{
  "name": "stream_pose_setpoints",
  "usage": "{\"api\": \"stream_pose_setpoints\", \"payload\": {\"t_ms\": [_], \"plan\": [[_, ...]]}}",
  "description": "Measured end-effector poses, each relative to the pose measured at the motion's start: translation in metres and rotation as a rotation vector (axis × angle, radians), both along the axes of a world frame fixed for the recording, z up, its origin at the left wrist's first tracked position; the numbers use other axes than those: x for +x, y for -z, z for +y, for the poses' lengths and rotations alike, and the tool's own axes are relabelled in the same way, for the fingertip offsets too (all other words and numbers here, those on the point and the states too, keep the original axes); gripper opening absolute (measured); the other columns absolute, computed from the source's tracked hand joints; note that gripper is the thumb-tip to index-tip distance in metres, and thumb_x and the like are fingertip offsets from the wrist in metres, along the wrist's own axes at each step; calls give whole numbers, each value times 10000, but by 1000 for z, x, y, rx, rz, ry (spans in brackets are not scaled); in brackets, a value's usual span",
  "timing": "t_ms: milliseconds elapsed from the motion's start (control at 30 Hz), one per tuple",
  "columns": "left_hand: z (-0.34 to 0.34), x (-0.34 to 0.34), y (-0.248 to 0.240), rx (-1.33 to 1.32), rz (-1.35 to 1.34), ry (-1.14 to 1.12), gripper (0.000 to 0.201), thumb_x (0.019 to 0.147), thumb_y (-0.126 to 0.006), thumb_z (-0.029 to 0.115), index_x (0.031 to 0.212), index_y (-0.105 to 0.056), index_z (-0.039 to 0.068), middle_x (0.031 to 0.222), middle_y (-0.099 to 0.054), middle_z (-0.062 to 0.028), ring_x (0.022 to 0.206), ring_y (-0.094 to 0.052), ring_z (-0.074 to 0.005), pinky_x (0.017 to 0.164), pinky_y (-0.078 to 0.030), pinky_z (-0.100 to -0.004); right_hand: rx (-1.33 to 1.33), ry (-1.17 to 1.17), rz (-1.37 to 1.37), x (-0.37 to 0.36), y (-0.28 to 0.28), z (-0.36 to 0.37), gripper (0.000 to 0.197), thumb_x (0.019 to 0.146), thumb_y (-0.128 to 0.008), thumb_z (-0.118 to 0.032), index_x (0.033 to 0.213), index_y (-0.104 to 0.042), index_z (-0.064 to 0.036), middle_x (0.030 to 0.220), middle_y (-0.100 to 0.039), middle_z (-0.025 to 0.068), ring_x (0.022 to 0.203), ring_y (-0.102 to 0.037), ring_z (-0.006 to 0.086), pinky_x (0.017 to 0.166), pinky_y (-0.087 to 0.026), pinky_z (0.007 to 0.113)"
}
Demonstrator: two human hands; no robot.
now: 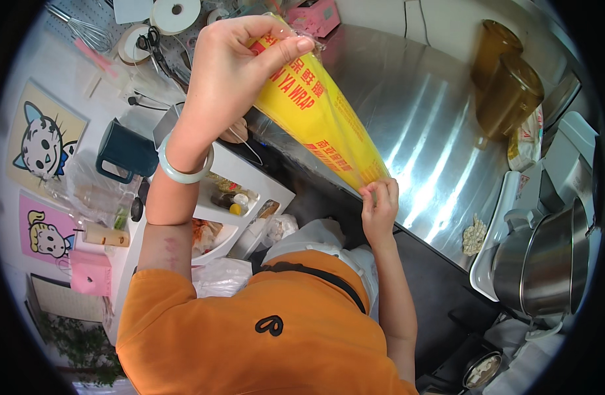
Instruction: The person wipes a metal table with a cloth, applies plastic wrap to the table surface, and cuts the wrap using shears.
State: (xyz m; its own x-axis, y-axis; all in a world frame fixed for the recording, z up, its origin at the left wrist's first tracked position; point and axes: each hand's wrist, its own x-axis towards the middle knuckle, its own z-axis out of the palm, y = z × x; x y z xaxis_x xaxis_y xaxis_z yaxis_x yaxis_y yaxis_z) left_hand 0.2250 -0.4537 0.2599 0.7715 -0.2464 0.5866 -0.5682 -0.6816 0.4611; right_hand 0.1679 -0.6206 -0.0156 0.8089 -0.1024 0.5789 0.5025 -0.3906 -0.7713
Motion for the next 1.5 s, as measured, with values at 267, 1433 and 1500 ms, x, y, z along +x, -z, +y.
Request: {"api": "stream_pose_setpoints", "payload": {"t_ms": [267, 1433, 1500], "plan": [[42, 33, 2, -83, 142, -132, 284, 837, -714, 247, 791, -671, -29, 669, -648, -20, 598, -593, -41, 541, -467, -201, -97, 28, -87, -7, 15, -10, 163, 854, -650, -115, 831, -520, -20, 782, -559, 122, 633, -537, 308, 532, -426, 372], [136, 98, 311, -403, 744, -213, 212, 824, -702, 175, 804, -656, -31, 650, -610, -32, 619, -538, -75, 573, -445, -247, -607, 159, 399, -33, -45, -90, 131, 826, -614, 1, 825, -484, -8, 749, -534, 152, 625, -565, 358, 551, -441, 422], [143, 101, 309, -384, 737, -229, 212, 851, -676, 172, 794, -642, -30, 676, -617, -31, 642, -542, -72, 588, -442, -236, -560, 181, 429, -28, -45, -84, 129, 811, -587, 57, 823, -475, -7, 752, -525, 157, 641, -561, 366, 562, -438, 418]]}}
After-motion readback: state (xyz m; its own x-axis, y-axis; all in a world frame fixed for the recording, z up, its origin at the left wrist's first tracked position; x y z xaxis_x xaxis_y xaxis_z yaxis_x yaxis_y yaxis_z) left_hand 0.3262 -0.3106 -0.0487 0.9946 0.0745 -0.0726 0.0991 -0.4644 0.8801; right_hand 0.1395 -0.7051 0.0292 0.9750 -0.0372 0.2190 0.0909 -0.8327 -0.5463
